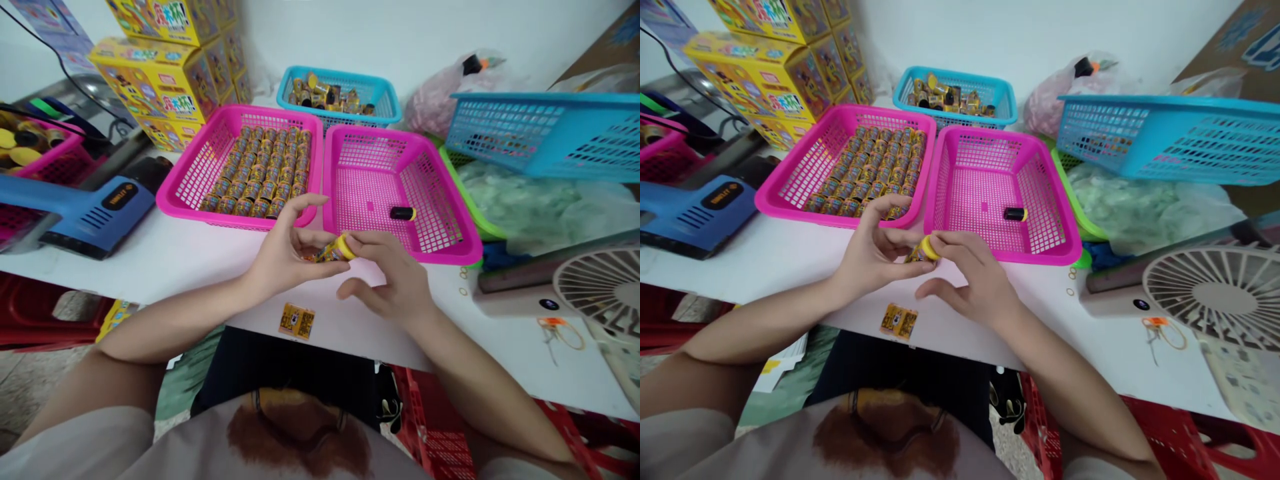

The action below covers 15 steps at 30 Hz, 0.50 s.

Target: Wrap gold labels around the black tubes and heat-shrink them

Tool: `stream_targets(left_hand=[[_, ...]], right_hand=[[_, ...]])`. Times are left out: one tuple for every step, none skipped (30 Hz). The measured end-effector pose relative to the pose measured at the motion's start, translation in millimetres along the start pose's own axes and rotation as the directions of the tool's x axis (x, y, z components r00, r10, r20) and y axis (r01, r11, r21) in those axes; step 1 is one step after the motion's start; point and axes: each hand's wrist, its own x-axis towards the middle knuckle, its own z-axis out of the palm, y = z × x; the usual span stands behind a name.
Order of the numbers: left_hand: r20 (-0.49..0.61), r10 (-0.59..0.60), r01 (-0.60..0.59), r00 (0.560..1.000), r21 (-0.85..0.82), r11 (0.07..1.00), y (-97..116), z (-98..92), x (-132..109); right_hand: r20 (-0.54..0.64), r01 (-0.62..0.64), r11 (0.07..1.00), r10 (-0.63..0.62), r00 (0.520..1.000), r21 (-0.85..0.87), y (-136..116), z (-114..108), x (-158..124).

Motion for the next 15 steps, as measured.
stream_targets(left_hand=[[0.008,0.015,-0.015,1.000,-0.004,1.000,-1.3,-0.7,0.8],[0.028,0.031,-0.030,0.999,-0.019,0.999,-2.4,-1.7,1.7],[0.067,0.039,-0.036,0.997,-0.042,0.998,-3.0,-2.8,2.5],[0.122,0.034,-0.026,0.992,-0.071,0.997,-3.1,-3.6,3.0],[0.187,0.010,0.009,0.982,-0.099,0.995,-2.6,-4.2,3.1],[0.253,-0.030,0.062,0.967,-0.121,0.991,-1.7,-4.5,2.9],[0.319,-0.074,0.124,0.945,-0.137,0.983,-0.6,-4.5,2.3],[0.380,-0.110,0.179,0.918,-0.151,0.972,0.4,-4.3,1.4],[0.432,-0.129,0.219,0.892,-0.166,0.961,1.3,-4.0,0.3],[0.476,-0.126,0.238,0.870,-0.184,0.954,1.8,-3.7,-1.0],[0.510,-0.106,0.238,0.854,-0.201,0.950,2.0,-3.4,-2.2],[0.531,-0.071,0.216,0.845,-0.216,0.952,1.9,-3.2,-3.5],[0.536,-0.035,0.179,0.844,-0.220,0.959,1.7,-3.1,-4.7],[0.534,0.002,0.131,0.845,-0.210,0.969,1.4,-2.9,-5.9],[0.525,0.039,0.071,0.851,-0.187,0.980,1.1,-2.7,-7.0]], right_hand=[[0.005,0.035,0.998,-0.035,0.999,-0.048,-1.8,2.0,-0.1],[-0.005,0.065,0.994,-0.066,0.998,-0.092,-3.9,4.4,-0.4],[-0.027,0.085,0.988,-0.089,0.996,-0.127,-6.4,6.9,-0.9],[-0.055,0.097,0.984,-0.106,0.993,-0.149,-9.1,9.5,-1.5],[-0.083,0.101,0.983,-0.115,0.990,-0.151,-11.8,11.7,-2.2],[-0.106,0.094,0.987,-0.108,0.988,-0.134,-14.6,13.6,-3.0],[-0.124,0.078,0.992,-0.090,0.988,-0.099,-17.1,15.2,-3.7],[-0.133,0.058,0.997,-0.065,0.989,-0.054,-19.3,16.3,-4.3],[-0.133,0.034,0.999,-0.035,0.990,-0.009,-21.2,17.1,-4.8],[-0.132,0.011,0.999,-0.007,0.991,0.030,-22.9,17.6,-5.0],[-0.134,-0.007,0.998,0.015,0.991,0.060,-24.3,17.8,-5.2],[-0.139,-0.016,0.997,0.027,0.990,0.076,-25.5,17.7,-5.3],[-0.147,-0.014,0.997,0.025,0.989,0.080,-26.6,17.2,-5.5],[-0.155,0.001,0.998,0.010,0.988,0.070,-27.5,16.3,-5.8],[-0.163,0.028,0.999,-0.021,0.986,0.044,-28.3,15.1,-6.4]])
